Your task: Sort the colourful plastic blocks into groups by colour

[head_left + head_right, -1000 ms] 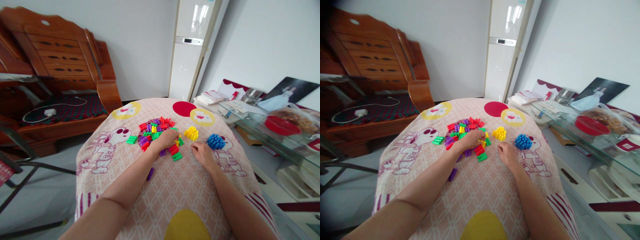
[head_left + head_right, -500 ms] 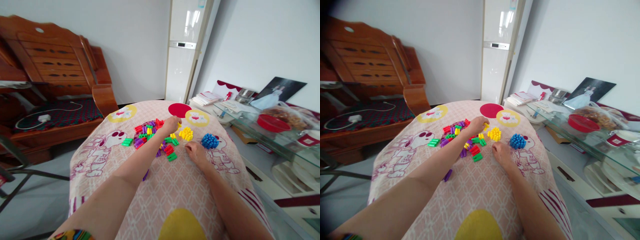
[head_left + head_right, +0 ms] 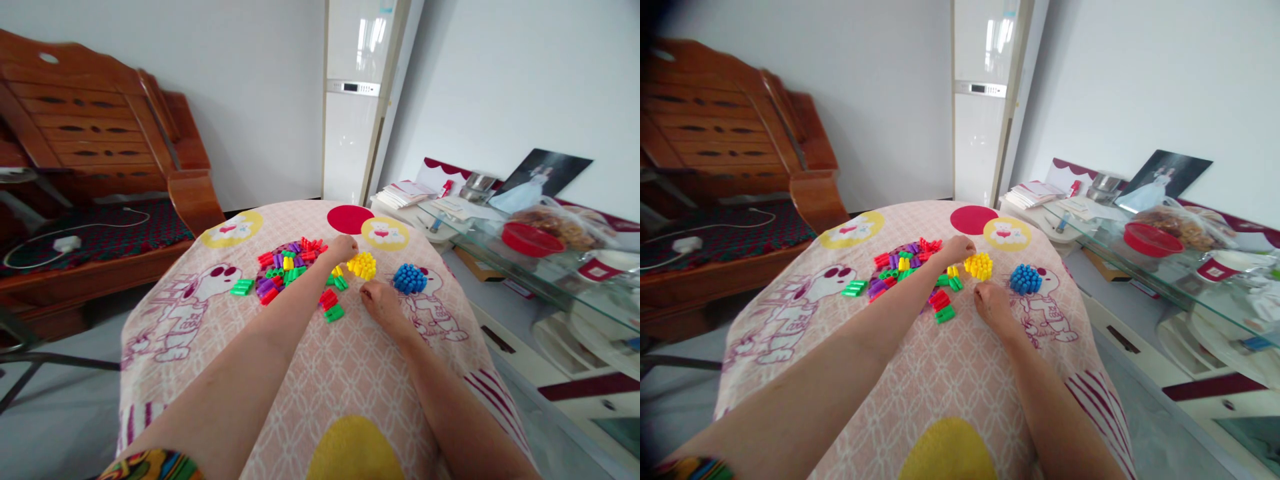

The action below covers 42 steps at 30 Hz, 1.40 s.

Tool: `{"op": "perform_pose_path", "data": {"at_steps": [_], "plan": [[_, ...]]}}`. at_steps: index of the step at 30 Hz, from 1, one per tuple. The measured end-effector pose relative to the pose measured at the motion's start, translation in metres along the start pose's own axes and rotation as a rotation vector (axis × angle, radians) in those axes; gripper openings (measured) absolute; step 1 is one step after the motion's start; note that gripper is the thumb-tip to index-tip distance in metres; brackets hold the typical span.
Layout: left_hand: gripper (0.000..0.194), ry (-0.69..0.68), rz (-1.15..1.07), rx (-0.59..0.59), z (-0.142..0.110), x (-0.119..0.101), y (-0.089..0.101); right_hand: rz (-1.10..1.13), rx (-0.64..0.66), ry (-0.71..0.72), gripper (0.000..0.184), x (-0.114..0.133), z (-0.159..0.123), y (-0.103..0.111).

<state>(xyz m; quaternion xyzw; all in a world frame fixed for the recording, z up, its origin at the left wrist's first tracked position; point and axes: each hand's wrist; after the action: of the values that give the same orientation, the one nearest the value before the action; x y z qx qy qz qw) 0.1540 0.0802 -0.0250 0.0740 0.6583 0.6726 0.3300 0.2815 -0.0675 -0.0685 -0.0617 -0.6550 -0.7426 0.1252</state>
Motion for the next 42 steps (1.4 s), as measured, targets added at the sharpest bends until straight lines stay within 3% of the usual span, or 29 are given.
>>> {"op": "perform_pose_path", "data": {"at_steps": [10,15,19,22,26,32,35,38,42], "plan": [[0.035,0.060,-0.122,-0.020,-0.014,0.014,0.009,0.028,-0.028,0.027,0.027,-0.003,0.000,-0.004],[0.032,-0.016,-0.114,-0.070,-0.053,0.033,0.036,0.027,-0.045,0.039,0.026,-0.006,0.001,-0.007],[0.026,-0.080,-0.093,0.030,-0.098,0.044,0.049,0.019,-0.058,0.050,0.024,-0.010,0.003,-0.012],[0.022,-0.066,0.014,0.125,-0.125,0.046,0.044,0.006,-0.068,0.047,0.024,-0.011,0.003,-0.014],[0.020,-0.077,0.171,0.092,-0.144,0.046,0.023,0.010,-0.086,0.059,0.024,-0.011,0.003,-0.014],[0.022,-0.151,0.210,0.057,-0.152,0.049,0.010,0.005,-0.080,0.048,0.023,-0.011,0.003,-0.014],[0.017,-0.091,0.207,0.063,-0.150,0.051,0.019,0.003,-0.070,0.040,0.023,-0.011,0.003,-0.014],[0.019,-0.051,0.169,-0.005,-0.142,0.048,0.035,-0.002,-0.062,0.040,0.023,-0.010,0.003,-0.013],[0.024,-0.065,0.026,-0.099,-0.122,0.030,0.042,-0.005,-0.054,0.025,0.023,-0.010,0.004,-0.013]]}}
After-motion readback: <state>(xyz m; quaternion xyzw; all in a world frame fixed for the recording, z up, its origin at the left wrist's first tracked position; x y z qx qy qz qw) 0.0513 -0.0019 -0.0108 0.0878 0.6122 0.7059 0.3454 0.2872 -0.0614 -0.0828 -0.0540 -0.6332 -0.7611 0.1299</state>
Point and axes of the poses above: each hand's wrist, its own z-axis towards the middle knuckle, its own y-axis out of the back of the hand, x = y × z, and after that the axes turned 5 degrees about -y, right-handed
